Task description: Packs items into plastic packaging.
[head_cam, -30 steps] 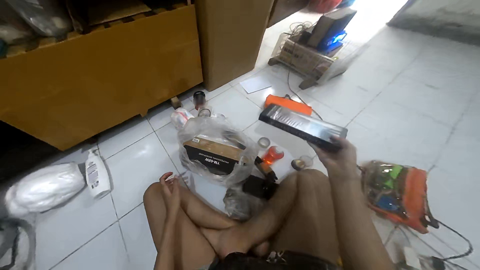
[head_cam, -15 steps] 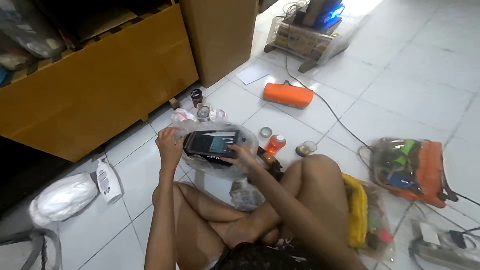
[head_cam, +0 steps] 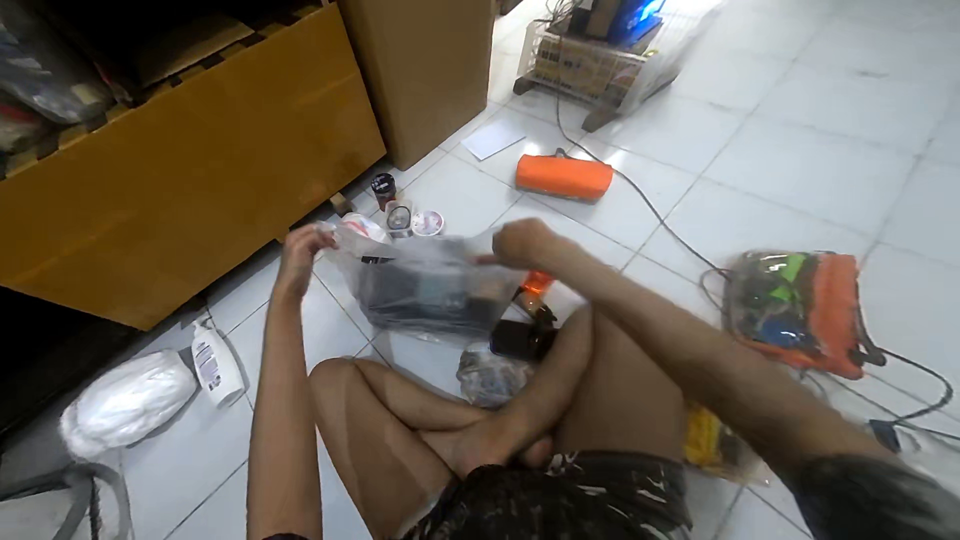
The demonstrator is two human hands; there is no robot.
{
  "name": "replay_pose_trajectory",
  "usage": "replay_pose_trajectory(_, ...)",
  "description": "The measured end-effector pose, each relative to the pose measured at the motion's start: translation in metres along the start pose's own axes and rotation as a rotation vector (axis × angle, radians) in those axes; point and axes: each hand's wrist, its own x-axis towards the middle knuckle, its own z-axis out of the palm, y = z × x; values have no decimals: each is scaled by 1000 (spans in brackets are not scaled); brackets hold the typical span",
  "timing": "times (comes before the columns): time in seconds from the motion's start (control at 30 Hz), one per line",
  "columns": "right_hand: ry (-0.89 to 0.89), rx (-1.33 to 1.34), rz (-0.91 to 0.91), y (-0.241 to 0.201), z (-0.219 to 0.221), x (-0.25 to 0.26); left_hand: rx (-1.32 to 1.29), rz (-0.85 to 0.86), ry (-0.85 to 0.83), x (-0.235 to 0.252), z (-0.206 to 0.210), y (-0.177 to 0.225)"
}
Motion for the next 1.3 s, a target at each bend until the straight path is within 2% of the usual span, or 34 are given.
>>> replay_pose_trajectory(0.07,233,-117,-240,17,-32,10,-75,70,61,4,-15,10)
replay_pose_trajectory(0.13,368,-161,-445,19,-57,10,-161,111,138,-1,-21,14)
replay_pose_trajectory(0.23,512,-150,-566,9,-69,12,-236,134,250,-20,-33,14)
replay_pose_trajectory(0.3,532,-112,-589,8,-69,18,-204,123,272,-36,-36,17)
replay_pose_trajectory(0.43,475,-70,-604,8,-52,37,-40,82,196,-64,-35,14)
replay_pose_trajectory(0.7,644,239,-688,23,-35,46,55,3,230,-60,-34,12)
replay_pose_trajectory(0.77,760,370,-640,28,-29,42,221,-3,296,-59,-31,15)
replay_pose_trajectory(0.83,869,505,-451,26,-16,28,424,-20,401,-63,-25,22)
replay_pose_trajectory(0.9,745,560,-206,22,7,13,590,47,524,-68,-15,30)
replay_pose_trajectory(0.97,349,505,-73,24,50,18,693,264,605,-75,4,30)
replay_pose_trajectory(1.03,-126,394,-7,26,97,33,744,503,511,-79,24,24)
replay_pose_trajectory(1.07,-254,340,23,27,121,38,752,573,424,-79,33,21)
replay_pose_trajectory(1.13,-336,269,79,25,161,40,743,604,305,-76,43,12)
replay_pose_trajectory(1.17,-346,282,99,26,176,41,729,594,299,-75,43,7)
replay_pose_trajectory(1.3,-286,290,165,27,207,46,687,497,440,-77,17,7)
